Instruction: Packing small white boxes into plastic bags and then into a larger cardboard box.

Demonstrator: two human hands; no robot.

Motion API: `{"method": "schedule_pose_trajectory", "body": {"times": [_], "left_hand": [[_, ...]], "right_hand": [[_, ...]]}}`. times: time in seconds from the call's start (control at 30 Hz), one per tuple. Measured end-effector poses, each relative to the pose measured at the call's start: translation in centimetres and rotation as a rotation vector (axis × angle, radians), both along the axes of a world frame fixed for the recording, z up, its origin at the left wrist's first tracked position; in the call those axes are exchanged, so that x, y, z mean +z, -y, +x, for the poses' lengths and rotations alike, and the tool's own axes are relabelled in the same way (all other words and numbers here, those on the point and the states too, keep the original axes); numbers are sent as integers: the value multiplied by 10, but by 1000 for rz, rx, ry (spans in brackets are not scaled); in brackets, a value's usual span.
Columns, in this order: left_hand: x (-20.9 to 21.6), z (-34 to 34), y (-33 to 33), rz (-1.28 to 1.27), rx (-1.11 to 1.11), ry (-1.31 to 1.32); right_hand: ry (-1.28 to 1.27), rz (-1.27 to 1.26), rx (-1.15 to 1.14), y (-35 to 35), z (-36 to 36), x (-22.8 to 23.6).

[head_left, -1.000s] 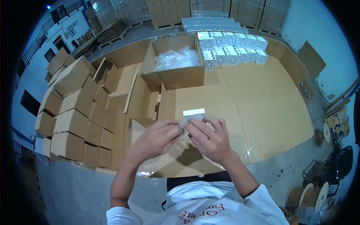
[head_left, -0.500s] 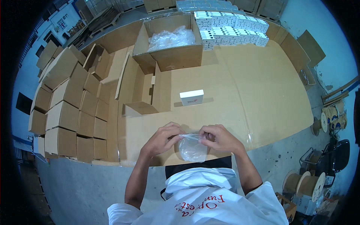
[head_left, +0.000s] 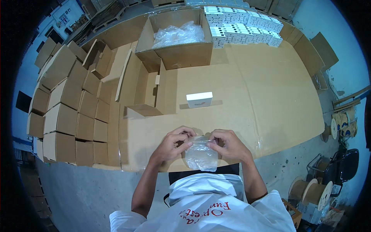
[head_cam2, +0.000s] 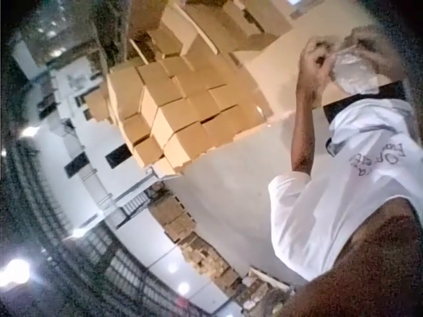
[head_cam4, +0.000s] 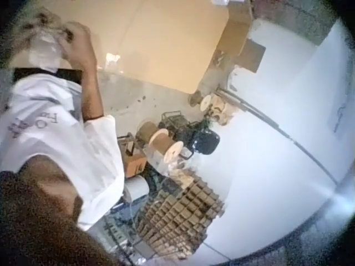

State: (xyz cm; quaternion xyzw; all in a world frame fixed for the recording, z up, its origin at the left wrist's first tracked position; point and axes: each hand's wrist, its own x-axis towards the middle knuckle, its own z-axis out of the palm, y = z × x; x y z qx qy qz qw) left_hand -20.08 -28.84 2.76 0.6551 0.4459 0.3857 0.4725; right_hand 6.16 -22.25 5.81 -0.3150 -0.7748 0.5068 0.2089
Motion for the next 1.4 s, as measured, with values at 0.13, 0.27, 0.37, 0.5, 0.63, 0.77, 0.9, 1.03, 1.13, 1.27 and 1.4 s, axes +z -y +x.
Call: {"method": "schedule_pose_trajectory", "body": {"times": [0.13, 0.27, 0.37, 0.5, 0.63, 0.77, 0.9, 1.03, 1.13, 1.27, 1.4], "left_hand": [[5, 36, 12, -102, 336, 525], [-6, 36, 31, -141, 378, 414], [-5, 30, 34, -203, 328, 200], [-7, 25, 32, -255, 347, 287], [-5, 21, 33, -285, 351, 432], [-4, 16, 30, -312, 359, 426], [-11, 13, 28, -307, 338, 436], [-12, 12, 25, -294, 347, 465], [-14, 12, 24, -302, 352, 466], [-17, 10, 21, -320, 353, 442], [-22, 8, 20, -320, 348, 404]], "right_hand": [[-107, 128, -73, -5, -6, 3], [-147, 248, -78, -13, -17, 14], [-162, 386, -56, -20, -25, 24], [-247, 391, -64, -25, -33, 36], [-313, 334, -353, -51, -45, 27], [-60, 689, -328, -79, -64, 25], [-46, 721, -244, -91, -68, -3], [-103, 729, -298, -93, -69, -8], [-285, 547, -437, -86, -65, -4], [-801, -43, -528, -62, -59, 14], [-813, -105, -412, -50, -51, 11]]}}
